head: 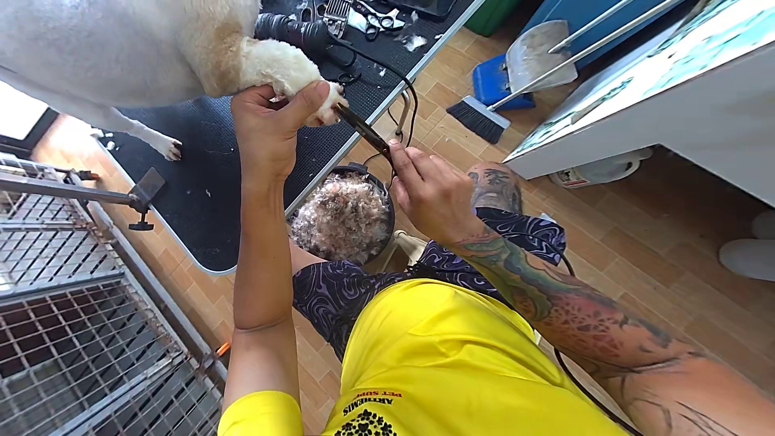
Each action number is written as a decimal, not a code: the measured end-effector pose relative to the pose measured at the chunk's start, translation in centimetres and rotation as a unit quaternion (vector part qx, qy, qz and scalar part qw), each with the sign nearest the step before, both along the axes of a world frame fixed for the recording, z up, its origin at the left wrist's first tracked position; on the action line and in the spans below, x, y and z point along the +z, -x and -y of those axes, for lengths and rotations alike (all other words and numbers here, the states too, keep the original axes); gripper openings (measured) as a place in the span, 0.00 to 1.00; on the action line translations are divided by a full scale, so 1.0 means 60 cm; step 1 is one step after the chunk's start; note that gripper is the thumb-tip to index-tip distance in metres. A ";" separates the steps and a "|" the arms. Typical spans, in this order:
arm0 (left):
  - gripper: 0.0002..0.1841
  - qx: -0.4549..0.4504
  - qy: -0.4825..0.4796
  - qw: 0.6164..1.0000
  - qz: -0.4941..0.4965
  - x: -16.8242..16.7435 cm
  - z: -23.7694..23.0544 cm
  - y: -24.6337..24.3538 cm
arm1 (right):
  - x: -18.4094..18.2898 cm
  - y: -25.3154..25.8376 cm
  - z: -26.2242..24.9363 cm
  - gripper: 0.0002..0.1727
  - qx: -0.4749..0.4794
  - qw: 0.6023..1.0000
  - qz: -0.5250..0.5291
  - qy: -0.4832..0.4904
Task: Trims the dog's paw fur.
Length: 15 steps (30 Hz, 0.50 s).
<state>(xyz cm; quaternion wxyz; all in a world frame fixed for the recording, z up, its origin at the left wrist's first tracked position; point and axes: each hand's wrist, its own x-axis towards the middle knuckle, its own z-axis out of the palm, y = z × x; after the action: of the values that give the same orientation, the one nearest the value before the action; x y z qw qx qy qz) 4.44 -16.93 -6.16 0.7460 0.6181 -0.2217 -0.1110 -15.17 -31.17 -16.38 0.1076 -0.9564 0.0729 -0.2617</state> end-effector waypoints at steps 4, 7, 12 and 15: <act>0.14 -0.002 0.006 1.000 0.000 -0.001 0.000 0.000 | -0.009 0.004 0.000 0.28 0.007 1.000 0.001 -0.010; 0.15 -0.008 0.011 1.000 -0.006 0.000 0.000 0.000 | -0.020 0.009 0.000 0.29 0.013 1.000 0.004 -0.025; 0.16 -0.037 0.028 0.999 -0.021 -0.004 -0.003 -0.003 | -0.022 0.011 -0.003 0.29 0.021 0.999 -0.005 -0.033; 0.16 -0.055 0.041 0.997 -0.030 -0.002 -0.003 -0.002 | -0.018 0.008 -0.002 0.29 0.030 0.999 -0.007 -0.036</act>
<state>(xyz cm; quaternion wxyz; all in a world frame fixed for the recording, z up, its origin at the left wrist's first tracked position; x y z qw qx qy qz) 4.54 -16.72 -6.31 0.7698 0.5704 -0.2372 -0.1607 -15.64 -31.04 -17.44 0.1487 -0.9556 0.0544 -0.2486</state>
